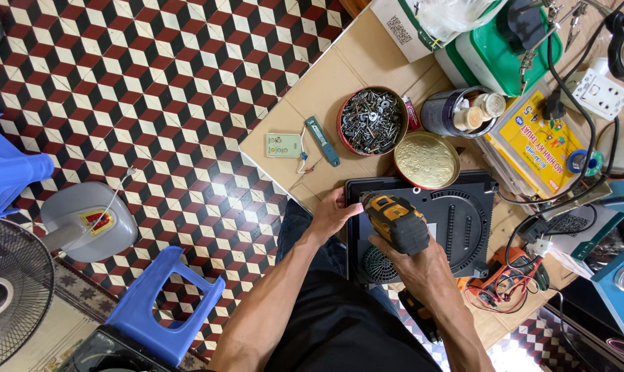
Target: The person uses a cordless drill to remove screws from the back of a portable induction cooktop, then flips it over to inspect the front. They remove the heating element, select replacement screws from a tin, and reassemble the cooktop using the drill.
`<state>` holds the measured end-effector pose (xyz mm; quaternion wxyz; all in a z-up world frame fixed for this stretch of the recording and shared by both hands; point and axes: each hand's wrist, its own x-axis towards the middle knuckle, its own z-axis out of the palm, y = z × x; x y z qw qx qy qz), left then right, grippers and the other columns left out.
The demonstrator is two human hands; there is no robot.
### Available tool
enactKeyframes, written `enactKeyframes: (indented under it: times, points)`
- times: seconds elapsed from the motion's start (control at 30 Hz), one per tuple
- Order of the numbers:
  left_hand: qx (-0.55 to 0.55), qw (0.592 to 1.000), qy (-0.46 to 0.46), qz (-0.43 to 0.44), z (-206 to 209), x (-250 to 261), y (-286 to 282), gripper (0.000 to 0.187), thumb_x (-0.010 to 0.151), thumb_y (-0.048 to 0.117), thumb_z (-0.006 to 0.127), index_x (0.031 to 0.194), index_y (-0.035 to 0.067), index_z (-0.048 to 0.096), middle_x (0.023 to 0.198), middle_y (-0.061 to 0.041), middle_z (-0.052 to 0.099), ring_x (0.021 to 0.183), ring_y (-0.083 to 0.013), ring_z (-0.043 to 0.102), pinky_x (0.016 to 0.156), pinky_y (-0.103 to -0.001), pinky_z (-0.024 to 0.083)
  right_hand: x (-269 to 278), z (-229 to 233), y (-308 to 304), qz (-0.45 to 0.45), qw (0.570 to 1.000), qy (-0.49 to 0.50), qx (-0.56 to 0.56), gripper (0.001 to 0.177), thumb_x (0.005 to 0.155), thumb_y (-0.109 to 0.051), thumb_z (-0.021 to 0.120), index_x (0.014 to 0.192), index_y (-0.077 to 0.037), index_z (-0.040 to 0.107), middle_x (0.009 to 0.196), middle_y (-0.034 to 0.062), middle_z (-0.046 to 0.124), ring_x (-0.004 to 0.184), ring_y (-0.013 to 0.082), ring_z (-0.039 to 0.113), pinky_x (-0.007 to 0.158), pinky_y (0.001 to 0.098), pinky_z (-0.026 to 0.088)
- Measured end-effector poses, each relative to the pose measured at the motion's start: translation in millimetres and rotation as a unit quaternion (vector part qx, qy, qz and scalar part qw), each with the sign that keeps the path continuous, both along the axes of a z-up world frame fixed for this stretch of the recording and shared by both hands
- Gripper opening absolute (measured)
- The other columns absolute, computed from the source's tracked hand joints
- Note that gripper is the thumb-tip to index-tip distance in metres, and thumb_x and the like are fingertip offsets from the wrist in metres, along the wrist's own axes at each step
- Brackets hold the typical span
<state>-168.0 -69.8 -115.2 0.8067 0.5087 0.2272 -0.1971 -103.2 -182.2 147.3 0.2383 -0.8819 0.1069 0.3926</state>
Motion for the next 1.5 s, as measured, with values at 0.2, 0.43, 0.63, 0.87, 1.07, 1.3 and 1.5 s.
enactKeyframes:
  times: [0.2,0.43,0.63,0.87,1.07,1.3,1.5]
  points:
    - [-0.007,1.000,-0.003,-0.003,-4,-1,-1,0.060,0.085,0.028,0.080,0.132,-0.002,0.060,0.111,-0.007,0.071,0.099,-0.0126,0.068,0.088,-0.027,0.057,-1,0,2,-0.009,1.000,-0.001,0.004,0.049,0.079,-0.038,0.079,0.120,-0.013,0.072,0.100,0.0132,0.079,0.091,0.0251,0.077,0.079,0.0421,0.061]
    - [-0.032,0.999,-0.015,0.011,-5,-1,0,0.061,0.086,0.030,0.081,0.133,-0.003,0.059,0.113,-0.007,0.071,0.100,-0.0124,0.068,0.089,-0.027,0.057,5,4,5,0.013,1.000,-0.019,0.016,0.049,0.079,-0.037,0.078,0.121,-0.012,0.070,0.102,0.0136,0.078,0.093,0.0262,0.076,0.079,0.0428,0.059]
    - [-0.042,0.999,0.001,0.009,-2,0,1,0.060,0.087,0.029,0.081,0.132,-0.004,0.060,0.111,-0.009,0.071,0.097,-0.0128,0.066,0.087,-0.027,0.056,7,2,1,0.017,1.000,-0.018,0.002,0.059,0.080,-0.041,0.078,0.128,-0.011,0.062,0.103,0.0157,0.077,0.094,0.0288,0.077,0.082,0.0436,0.059]
    - [-0.027,0.999,0.034,0.000,4,2,3,0.056,0.087,0.020,0.078,0.133,-0.004,0.057,0.113,-0.009,0.071,0.100,-0.0140,0.068,0.090,-0.028,0.057,4,0,3,0.002,1.000,-0.016,0.009,0.076,0.078,-0.045,0.078,0.142,-0.015,0.048,0.111,0.0164,0.076,0.106,0.0305,0.075,0.090,0.0427,0.058]
    - [-0.025,0.999,0.039,-0.001,-9,0,-1,0.054,0.090,0.010,0.073,0.137,-0.005,0.053,0.116,-0.011,0.070,0.102,-0.0162,0.069,0.092,-0.029,0.059,7,-2,1,0.026,0.999,0.014,-0.014,0.086,0.079,-0.047,0.077,0.150,-0.019,0.037,0.111,0.0184,0.075,0.107,0.0358,0.073,0.093,0.0445,0.058]
    - [-0.048,0.998,0.032,0.010,-19,-3,-4,0.054,0.092,0.007,0.072,0.139,-0.007,0.050,0.116,-0.012,0.068,0.103,-0.0160,0.068,0.093,-0.030,0.059,10,2,1,0.034,0.999,0.009,-0.011,0.086,0.080,-0.047,0.075,0.151,-0.019,0.035,0.105,0.0187,0.076,0.104,0.0363,0.075,0.091,0.0458,0.058]
    - [-0.030,0.998,0.051,-0.008,-15,-1,-1,0.050,0.093,0.007,0.073,0.137,-0.007,0.052,0.115,-0.012,0.069,0.102,-0.0165,0.068,0.093,-0.029,0.058,13,10,8,0.034,0.999,0.000,-0.006,0.086,0.080,-0.046,0.075,0.152,-0.020,0.036,0.101,0.0180,0.077,0.100,0.0353,0.076,0.088,0.0452,0.059]
